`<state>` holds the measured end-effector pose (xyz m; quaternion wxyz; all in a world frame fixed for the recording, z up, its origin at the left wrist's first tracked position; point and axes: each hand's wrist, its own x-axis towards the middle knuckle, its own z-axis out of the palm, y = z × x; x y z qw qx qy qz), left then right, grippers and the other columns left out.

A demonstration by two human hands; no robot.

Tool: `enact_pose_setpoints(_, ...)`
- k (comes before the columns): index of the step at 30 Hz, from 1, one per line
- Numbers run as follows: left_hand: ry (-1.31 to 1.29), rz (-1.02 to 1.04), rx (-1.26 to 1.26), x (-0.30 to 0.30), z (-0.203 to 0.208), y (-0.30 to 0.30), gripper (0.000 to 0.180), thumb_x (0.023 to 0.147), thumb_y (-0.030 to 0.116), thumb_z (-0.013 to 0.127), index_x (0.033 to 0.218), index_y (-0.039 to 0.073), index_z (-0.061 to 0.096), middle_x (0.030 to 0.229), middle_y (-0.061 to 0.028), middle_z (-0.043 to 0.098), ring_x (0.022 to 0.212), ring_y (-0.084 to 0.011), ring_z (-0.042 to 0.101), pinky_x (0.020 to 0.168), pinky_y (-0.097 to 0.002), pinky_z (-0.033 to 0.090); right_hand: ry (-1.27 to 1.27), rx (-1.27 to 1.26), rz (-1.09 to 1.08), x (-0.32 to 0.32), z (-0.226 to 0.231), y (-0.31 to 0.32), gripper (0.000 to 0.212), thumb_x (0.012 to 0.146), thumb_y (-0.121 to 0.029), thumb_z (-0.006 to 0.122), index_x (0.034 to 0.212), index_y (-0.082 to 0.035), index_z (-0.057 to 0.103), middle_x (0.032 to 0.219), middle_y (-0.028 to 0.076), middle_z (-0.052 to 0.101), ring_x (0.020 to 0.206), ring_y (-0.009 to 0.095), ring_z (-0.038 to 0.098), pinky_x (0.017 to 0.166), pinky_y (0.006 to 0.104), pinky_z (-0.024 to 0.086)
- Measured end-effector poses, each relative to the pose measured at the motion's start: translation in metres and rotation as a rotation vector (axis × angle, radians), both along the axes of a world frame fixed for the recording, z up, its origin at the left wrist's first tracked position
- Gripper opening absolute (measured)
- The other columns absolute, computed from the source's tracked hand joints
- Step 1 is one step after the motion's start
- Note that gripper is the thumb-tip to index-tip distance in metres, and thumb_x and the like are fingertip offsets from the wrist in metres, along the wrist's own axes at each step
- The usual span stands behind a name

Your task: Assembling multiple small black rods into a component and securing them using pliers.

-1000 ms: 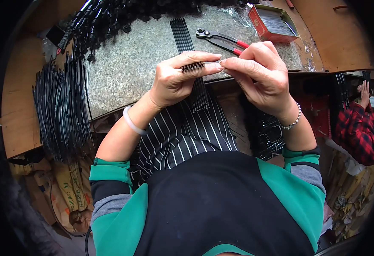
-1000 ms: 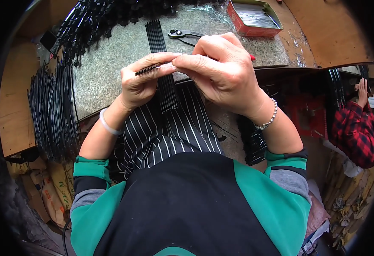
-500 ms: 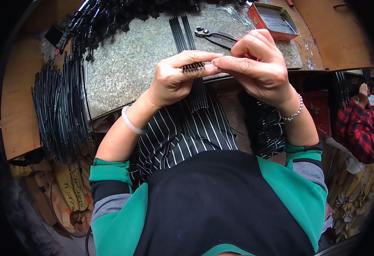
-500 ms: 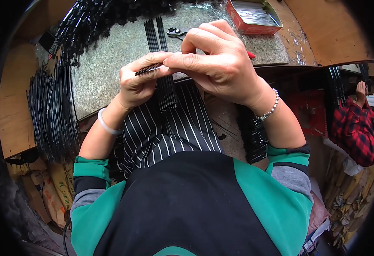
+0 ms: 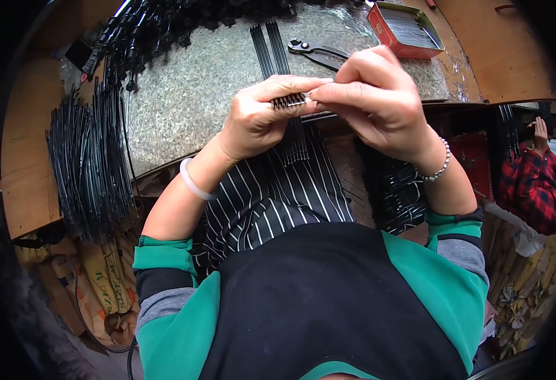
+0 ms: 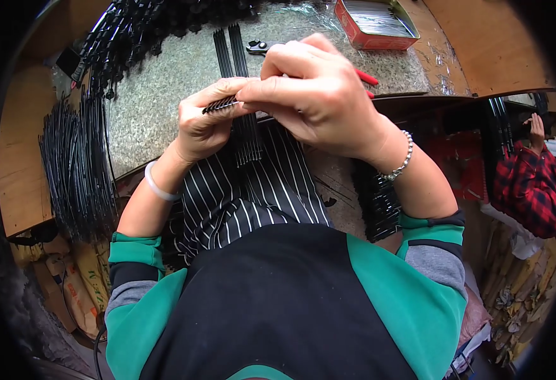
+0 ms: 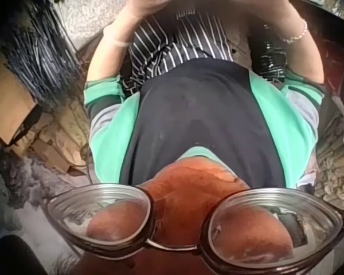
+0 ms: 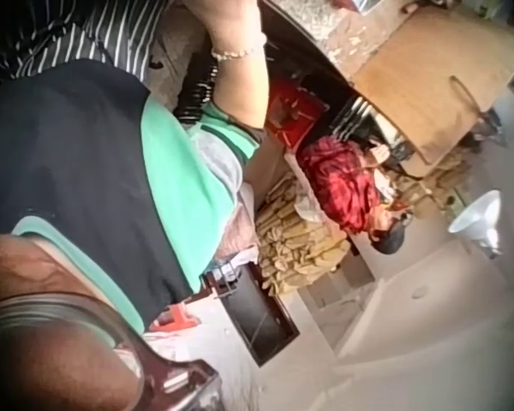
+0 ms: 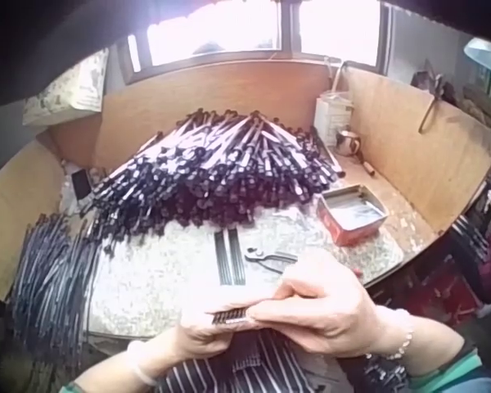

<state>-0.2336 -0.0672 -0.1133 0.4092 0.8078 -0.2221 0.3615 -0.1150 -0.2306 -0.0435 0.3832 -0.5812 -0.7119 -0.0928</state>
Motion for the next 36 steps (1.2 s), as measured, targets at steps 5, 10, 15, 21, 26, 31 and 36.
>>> enact_pose_setpoints(5, 0.039, 0.033, 0.048, -0.003, -0.004, 0.001, 0.039, 0.065, -0.008, 0.061, 0.098, 0.01, 0.067, 0.102, -0.0125, 0.064, 0.092, -0.0293, 0.063, 0.076, -0.0345, 0.053, 0.366, -0.079, 0.0, -0.014, -0.013, 0.002, 0.031, 0.072, -0.004, 0.069, 0.102, -0.008, 0.065, 0.081, 0.004, 0.054, 0.067, 0.015, 0.048, 0.06, 0.0259, 0.039)
enact_pose_setpoints(10, 0.062, 0.061, 0.025, -0.003, 0.001, -0.001, 0.032, 0.065, -0.005, 0.065, 0.093, 0.008, 0.066, 0.1, -0.0117, 0.064, 0.09, -0.0281, 0.063, 0.075, -0.0349, 0.053, -0.009, -0.003, 0.047, -0.012, -0.01, 0.009, 0.041, 0.069, -0.001, 0.067, 0.109, -0.01, 0.064, 0.088, 0.004, 0.054, 0.068, 0.016, 0.048, 0.06, 0.0273, 0.042)
enact_pose_setpoints(15, 0.092, 0.052, 0.102, -0.006, 0.007, -0.001, 0.025, 0.067, 0.001, 0.069, 0.091, 0.007, 0.065, 0.1, -0.0115, 0.063, 0.091, -0.0281, 0.062, 0.076, -0.035, 0.051, 0.053, -0.044, 0.097, -0.008, -0.015, 0.006, 0.041, 0.068, 0.0, 0.066, 0.107, -0.009, 0.064, 0.089, 0.005, 0.055, 0.068, 0.015, 0.048, 0.059, 0.0271, 0.041)
enact_pose_setpoints(21, 0.078, 0.037, 0.067, -0.007, 0.007, -0.001, 0.024, 0.068, 0.005, 0.071, 0.091, 0.007, 0.066, 0.1, -0.0122, 0.063, 0.091, -0.0291, 0.062, 0.076, -0.035, 0.051, -0.023, -0.064, 0.075, -0.01, -0.006, 0.004, 0.04, 0.068, 0.004, 0.065, 0.107, -0.007, 0.064, 0.091, 0.008, 0.055, 0.071, 0.016, 0.051, 0.059, 0.0254, 0.042)
enact_pose_setpoints(26, 0.091, 0.078, 0.096, -0.01, 0.003, 0.001, 0.024, 0.067, 0.006, 0.072, 0.09, 0.007, 0.066, 0.101, -0.0132, 0.063, 0.091, -0.0302, 0.062, 0.076, -0.0351, 0.051, 0.311, -0.063, 0.139, -0.017, -0.016, 0.009, 0.033, 0.074, 0.004, 0.063, 0.106, -0.004, 0.063, 0.093, 0.01, 0.055, 0.076, 0.019, 0.056, 0.065, 0.0264, 0.046)
enact_pose_setpoints(31, 0.136, 0.085, 0.087, -0.012, 0.006, -0.001, 0.024, 0.067, 0.009, 0.072, 0.09, 0.007, 0.066, 0.103, -0.0143, 0.062, 0.094, -0.0316, 0.06, 0.079, -0.037, 0.05, 0.346, -0.126, 0.155, -0.012, -0.018, 0.008, 0.028, 0.078, 0.003, 0.062, 0.106, -0.002, 0.062, 0.094, 0.011, 0.055, 0.08, 0.02, 0.057, 0.07, 0.0278, 0.048)
enact_pose_setpoints(36, 0.259, 0.089, 0.145, -0.013, 0.013, 0.0, 0.027, 0.067, 0.013, 0.074, 0.092, 0.008, 0.066, 0.107, -0.0147, 0.06, 0.101, -0.0333, 0.058, 0.086, -0.0401, 0.047, 0.186, -0.058, 0.167, -0.019, -0.012, 0.017, 0.027, 0.075, 0.0, 0.065, 0.102, -0.003, 0.062, 0.09, 0.01, 0.055, 0.074, 0.021, 0.057, 0.065, 0.0287, 0.048)
